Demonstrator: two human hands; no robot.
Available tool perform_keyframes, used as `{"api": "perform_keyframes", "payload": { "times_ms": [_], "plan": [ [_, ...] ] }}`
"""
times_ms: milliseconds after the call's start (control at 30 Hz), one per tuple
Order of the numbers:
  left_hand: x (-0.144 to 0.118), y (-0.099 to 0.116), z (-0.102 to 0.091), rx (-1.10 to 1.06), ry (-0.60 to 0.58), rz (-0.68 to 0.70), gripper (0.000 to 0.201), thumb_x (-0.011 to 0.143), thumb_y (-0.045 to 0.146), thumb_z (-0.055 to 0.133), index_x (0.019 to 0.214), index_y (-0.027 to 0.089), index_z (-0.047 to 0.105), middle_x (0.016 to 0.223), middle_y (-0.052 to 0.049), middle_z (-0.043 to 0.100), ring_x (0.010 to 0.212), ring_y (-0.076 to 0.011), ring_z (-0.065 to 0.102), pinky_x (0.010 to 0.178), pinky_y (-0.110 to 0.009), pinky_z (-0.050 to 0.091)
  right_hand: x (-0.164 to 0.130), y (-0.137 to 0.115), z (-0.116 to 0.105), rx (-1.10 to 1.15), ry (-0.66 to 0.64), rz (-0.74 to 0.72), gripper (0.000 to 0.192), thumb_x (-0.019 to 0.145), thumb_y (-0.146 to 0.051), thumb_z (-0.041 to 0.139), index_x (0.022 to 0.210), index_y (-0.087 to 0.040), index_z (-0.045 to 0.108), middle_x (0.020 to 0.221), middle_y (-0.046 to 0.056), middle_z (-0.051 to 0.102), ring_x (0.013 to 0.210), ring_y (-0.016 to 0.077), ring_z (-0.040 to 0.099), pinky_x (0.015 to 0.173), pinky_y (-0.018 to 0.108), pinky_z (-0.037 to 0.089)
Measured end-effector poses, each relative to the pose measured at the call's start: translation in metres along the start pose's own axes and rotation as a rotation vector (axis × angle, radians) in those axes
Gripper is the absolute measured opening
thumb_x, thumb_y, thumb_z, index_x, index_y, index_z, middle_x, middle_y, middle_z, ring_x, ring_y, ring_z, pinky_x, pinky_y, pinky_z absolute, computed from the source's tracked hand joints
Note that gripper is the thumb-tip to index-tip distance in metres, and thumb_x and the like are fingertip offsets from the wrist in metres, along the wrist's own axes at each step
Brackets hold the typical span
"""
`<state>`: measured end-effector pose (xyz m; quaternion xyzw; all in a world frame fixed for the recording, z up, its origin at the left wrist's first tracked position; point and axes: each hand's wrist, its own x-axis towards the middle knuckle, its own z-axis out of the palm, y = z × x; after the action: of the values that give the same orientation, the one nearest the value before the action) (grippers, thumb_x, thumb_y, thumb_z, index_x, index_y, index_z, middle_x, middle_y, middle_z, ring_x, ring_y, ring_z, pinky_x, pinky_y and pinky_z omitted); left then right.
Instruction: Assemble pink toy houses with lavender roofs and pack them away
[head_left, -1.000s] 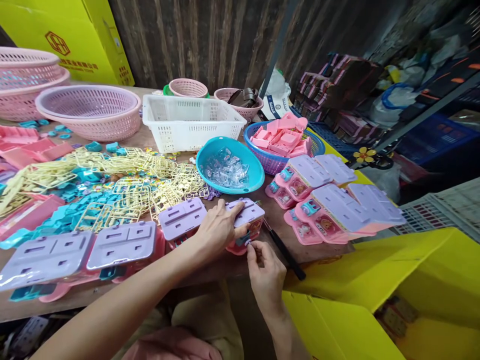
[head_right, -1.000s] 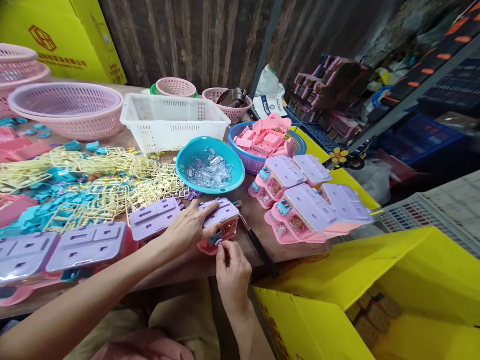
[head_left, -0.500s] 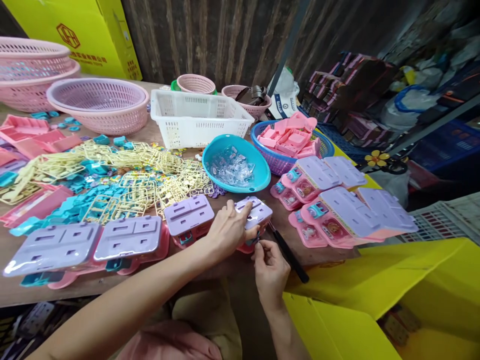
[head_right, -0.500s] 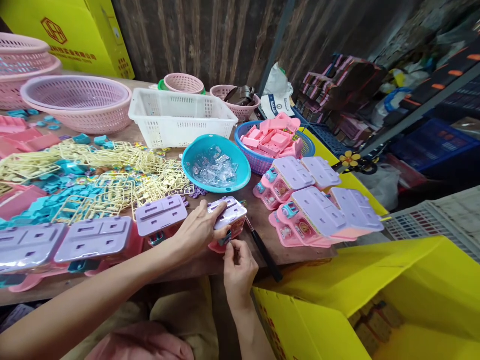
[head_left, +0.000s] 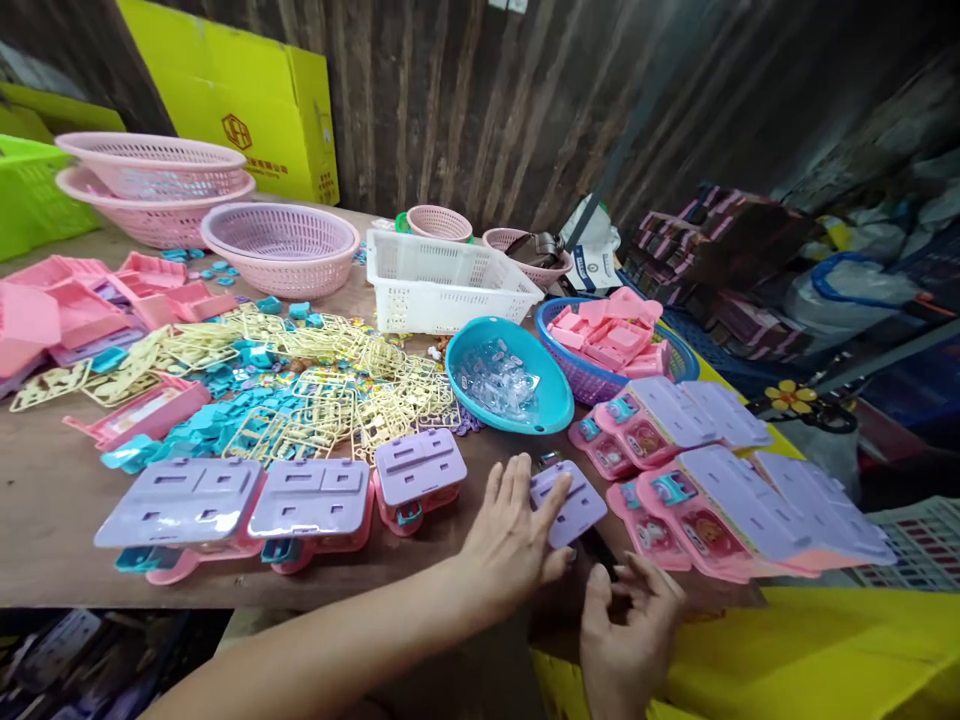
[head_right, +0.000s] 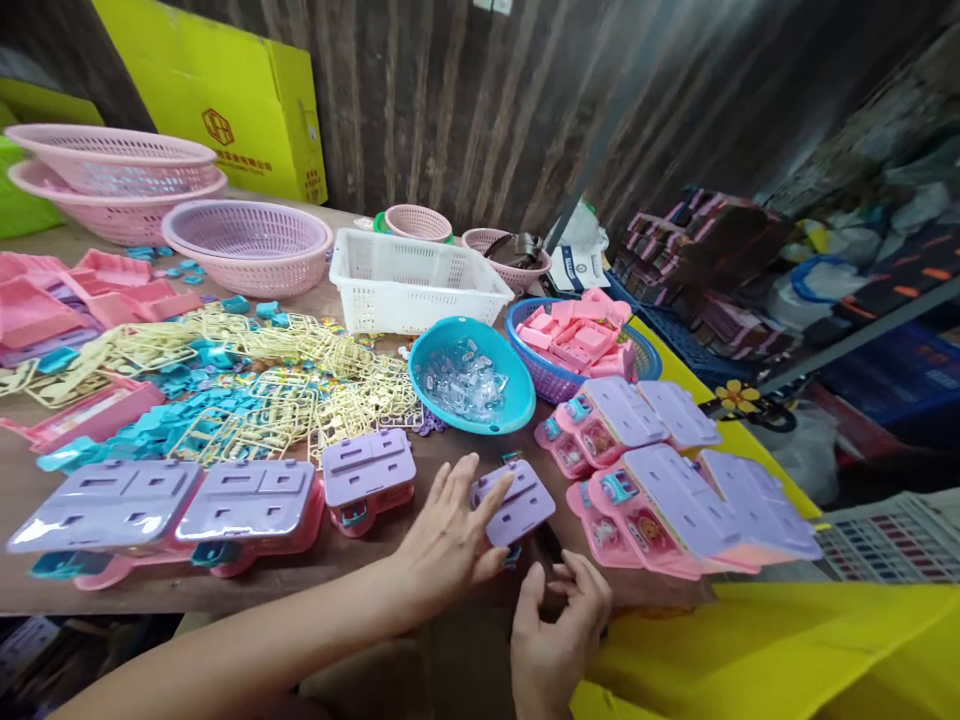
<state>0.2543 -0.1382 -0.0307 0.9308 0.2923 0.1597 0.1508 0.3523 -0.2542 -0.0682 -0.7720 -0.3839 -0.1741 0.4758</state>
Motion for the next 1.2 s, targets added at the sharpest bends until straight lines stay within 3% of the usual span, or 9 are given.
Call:
{"api": "perform_keyframes", "payload": {
  "times_ms": [100,167,233,367,500,733,900,1067,1200],
  "plan": [
    [-0.017,-0.034,-0.028,0.193,0.103,-0.112,0.061,0.08,0.028,0.055,0.137,0.019,0.034,0.141,-0.021,0.034,0.133,-0.0352,0.028,0.106,-0.055,0.023,0.003,-0.036,0.016,0.062,-0.12,-0.221,0.022,0.087,-0.019,0.046,0.107,-0.018,0.055,0.098,0.011,0.059,0.09,0.02,0.058,0.079,0.035,0.047],
    [-0.031,-0.058,-0.047,0.306,0.064,-0.216,0.056,0.078,0.021,0.056,0.132,0.017,0.042,0.135,-0.02,0.043,0.129,-0.0365,0.035,0.105,-0.058,0.023,0.004,-0.057,0.043,0.153,-0.331,-0.312,0.029,0.089,-0.015,0.038,0.111,-0.019,0.055,0.104,0.011,0.062,0.1,0.0197,0.058,0.086,0.035,0.047],
    [-0.045,-0.073,-0.058,0.38,-0.012,-0.209,0.048,0.079,0.016,0.053,0.126,0.017,0.048,0.128,-0.02,0.049,0.124,-0.0355,0.041,0.104,-0.056,0.027,0.009,-0.066,0.08,0.203,-0.456,-0.301,0.035,0.088,-0.015,0.034,0.117,-0.017,0.054,0.113,0.012,0.061,0.107,0.02,0.057,0.089,0.036,0.047],
    [-0.066,-0.075,-0.059,0.403,-0.058,-0.126,0.039,0.083,0.009,0.045,0.12,0.017,0.052,0.124,-0.019,0.051,0.118,-0.0326,0.048,0.097,-0.05,0.038,0.031,-0.046,0.148,0.141,-0.526,-0.185,0.038,0.081,-0.015,0.034,0.107,-0.009,0.062,0.106,0.016,0.066,0.098,0.0216,0.062,0.084,0.036,0.051],
    [-0.069,-0.077,-0.057,0.266,-0.026,-0.089,0.029,0.08,0.011,0.053,0.108,0.019,0.056,0.115,-0.015,0.052,0.112,-0.0312,0.047,0.091,-0.05,0.042,0.046,-0.019,0.182,0.103,-0.55,-0.201,0.038,0.079,-0.018,0.037,0.104,-0.012,0.065,0.102,0.014,0.068,0.094,0.0225,0.062,0.084,0.038,0.05],
    [-0.065,-0.106,-0.07,0.048,-0.053,0.152,0.027,0.072,0.024,0.063,0.097,0.02,0.054,0.11,-0.009,0.049,0.108,-0.0274,0.043,0.091,-0.041,0.042,0.043,-0.015,0.194,0.025,-0.628,-0.323,0.035,0.073,-0.016,0.048,0.104,-0.017,0.065,0.115,0.01,0.063,0.106,0.0242,0.054,0.093,0.037,0.041],
    [-0.065,-0.123,-0.08,0.076,-0.114,0.326,0.03,0.071,0.033,0.062,0.097,0.02,0.055,0.107,-0.008,0.051,0.103,-0.0269,0.046,0.089,-0.04,0.043,0.039,-0.021,0.191,-0.062,-0.595,-0.317,0.017,0.075,-0.016,0.047,0.084,-0.019,0.062,0.091,0.009,0.063,0.086,0.0233,0.053,0.081,0.036,0.041],
    [-0.068,-0.137,-0.087,0.105,-0.119,0.424,0.049,0.072,0.036,0.06,0.118,0.019,0.05,0.119,-0.014,0.046,0.108,-0.0307,0.047,0.089,-0.042,0.043,0.028,-0.026,0.182,-0.079,-0.587,-0.292,0.015,0.074,-0.01,0.044,0.071,-0.02,0.054,0.077,0.003,0.055,0.072,0.0175,0.051,0.068,0.029,0.041],
    [-0.082,-0.125,-0.084,0.093,-0.109,0.421,0.055,0.077,0.038,0.057,0.127,0.019,0.043,0.134,-0.019,0.038,0.115,-0.0332,0.045,0.092,-0.044,0.042,0.017,-0.028,0.166,-0.043,-0.622,-0.281,0.017,0.073,-0.008,0.041,0.072,-0.021,0.052,0.076,0.001,0.052,0.068,0.0151,0.052,0.063,0.025,0.041]
  ]
}}
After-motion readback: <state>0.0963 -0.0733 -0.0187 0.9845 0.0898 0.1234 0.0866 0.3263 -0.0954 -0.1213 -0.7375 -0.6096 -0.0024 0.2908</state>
